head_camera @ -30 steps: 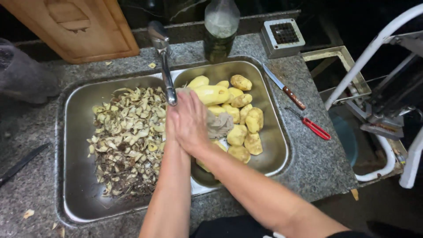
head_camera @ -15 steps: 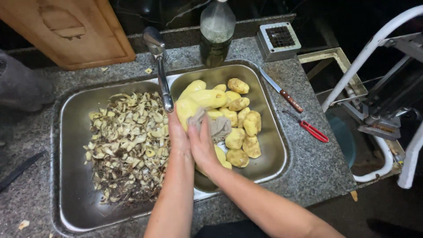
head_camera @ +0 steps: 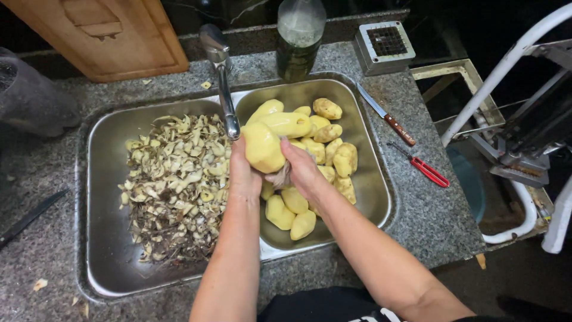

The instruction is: The person washes peeled potatoes in a double-basin stainless steel sink using a cloth. They scrub each potato under running water and place the cleaned potatoes into the right basin, while potato peels accumulate in the left basin.

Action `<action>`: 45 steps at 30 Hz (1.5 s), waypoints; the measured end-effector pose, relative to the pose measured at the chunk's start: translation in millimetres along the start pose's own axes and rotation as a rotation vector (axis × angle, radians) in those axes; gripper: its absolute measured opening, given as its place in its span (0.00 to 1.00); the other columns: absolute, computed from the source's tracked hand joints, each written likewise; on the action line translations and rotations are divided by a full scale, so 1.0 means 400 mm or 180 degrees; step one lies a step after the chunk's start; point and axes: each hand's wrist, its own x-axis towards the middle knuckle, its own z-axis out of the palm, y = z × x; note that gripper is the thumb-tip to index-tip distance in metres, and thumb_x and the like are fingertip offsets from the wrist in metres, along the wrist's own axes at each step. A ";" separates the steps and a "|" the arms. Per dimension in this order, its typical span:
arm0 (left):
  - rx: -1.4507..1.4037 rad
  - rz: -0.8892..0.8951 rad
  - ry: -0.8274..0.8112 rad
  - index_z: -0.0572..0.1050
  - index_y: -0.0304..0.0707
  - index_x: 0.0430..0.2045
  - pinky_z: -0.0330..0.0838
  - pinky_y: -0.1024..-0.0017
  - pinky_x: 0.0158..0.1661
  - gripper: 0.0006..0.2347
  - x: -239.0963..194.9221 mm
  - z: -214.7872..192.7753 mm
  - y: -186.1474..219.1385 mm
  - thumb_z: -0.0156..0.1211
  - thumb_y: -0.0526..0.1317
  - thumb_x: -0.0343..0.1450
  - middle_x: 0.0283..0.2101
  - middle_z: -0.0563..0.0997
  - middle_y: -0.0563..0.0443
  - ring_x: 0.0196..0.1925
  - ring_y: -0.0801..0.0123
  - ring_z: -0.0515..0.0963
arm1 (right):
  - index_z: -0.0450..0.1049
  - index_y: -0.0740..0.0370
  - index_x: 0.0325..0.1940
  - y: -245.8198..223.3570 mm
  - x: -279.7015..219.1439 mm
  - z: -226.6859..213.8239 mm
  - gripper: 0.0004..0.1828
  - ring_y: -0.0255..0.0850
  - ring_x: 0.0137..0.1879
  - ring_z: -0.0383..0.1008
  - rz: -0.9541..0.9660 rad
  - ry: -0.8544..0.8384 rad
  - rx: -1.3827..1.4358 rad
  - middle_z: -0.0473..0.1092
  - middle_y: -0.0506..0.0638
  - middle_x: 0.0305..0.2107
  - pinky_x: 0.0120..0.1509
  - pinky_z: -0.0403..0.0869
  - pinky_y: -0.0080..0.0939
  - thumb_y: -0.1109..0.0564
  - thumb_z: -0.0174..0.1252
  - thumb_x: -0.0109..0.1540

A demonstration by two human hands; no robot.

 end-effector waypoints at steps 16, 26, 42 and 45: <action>-0.0194 -0.0303 0.0013 0.69 0.42 0.69 0.67 0.40 0.66 0.31 -0.062 0.049 0.012 0.56 0.61 0.74 0.70 0.74 0.39 0.70 0.46 0.74 | 0.77 0.54 0.60 -0.058 0.055 0.145 0.30 0.67 0.68 0.70 -0.1515 -0.0106 -0.4568 0.72 0.59 0.60 0.76 0.65 0.65 0.34 0.41 0.70; 0.0849 -0.0504 -0.0265 0.64 0.43 0.72 0.57 0.21 0.63 0.40 -0.104 0.053 0.064 0.54 0.69 0.69 0.73 0.70 0.36 0.73 0.35 0.69 | 0.82 0.40 0.43 -0.050 0.089 0.196 0.18 0.50 0.58 0.82 -0.0441 0.0211 -0.3908 0.80 0.40 0.40 0.55 0.82 0.63 0.34 0.51 0.64; 0.3114 0.0035 -0.0492 0.68 0.50 0.20 0.64 0.74 0.35 0.11 -0.111 -0.007 -0.108 0.65 0.37 0.70 0.26 0.71 0.60 0.31 0.75 0.70 | 0.73 0.41 0.28 -0.375 0.159 -0.114 0.16 0.29 0.34 0.75 -0.0259 0.0661 -0.2510 0.79 0.38 0.28 0.40 0.74 0.38 0.32 0.53 0.60; 0.5603 0.0238 -0.1210 0.79 0.54 0.34 0.71 0.60 0.45 0.02 -0.095 0.000 -0.191 0.62 0.45 0.72 0.40 0.87 0.53 0.43 0.61 0.83 | 0.74 0.46 0.32 -0.486 0.071 -0.100 0.13 0.32 0.37 0.77 -0.0193 0.0367 -0.1807 0.79 0.41 0.31 0.45 0.77 0.39 0.40 0.53 0.62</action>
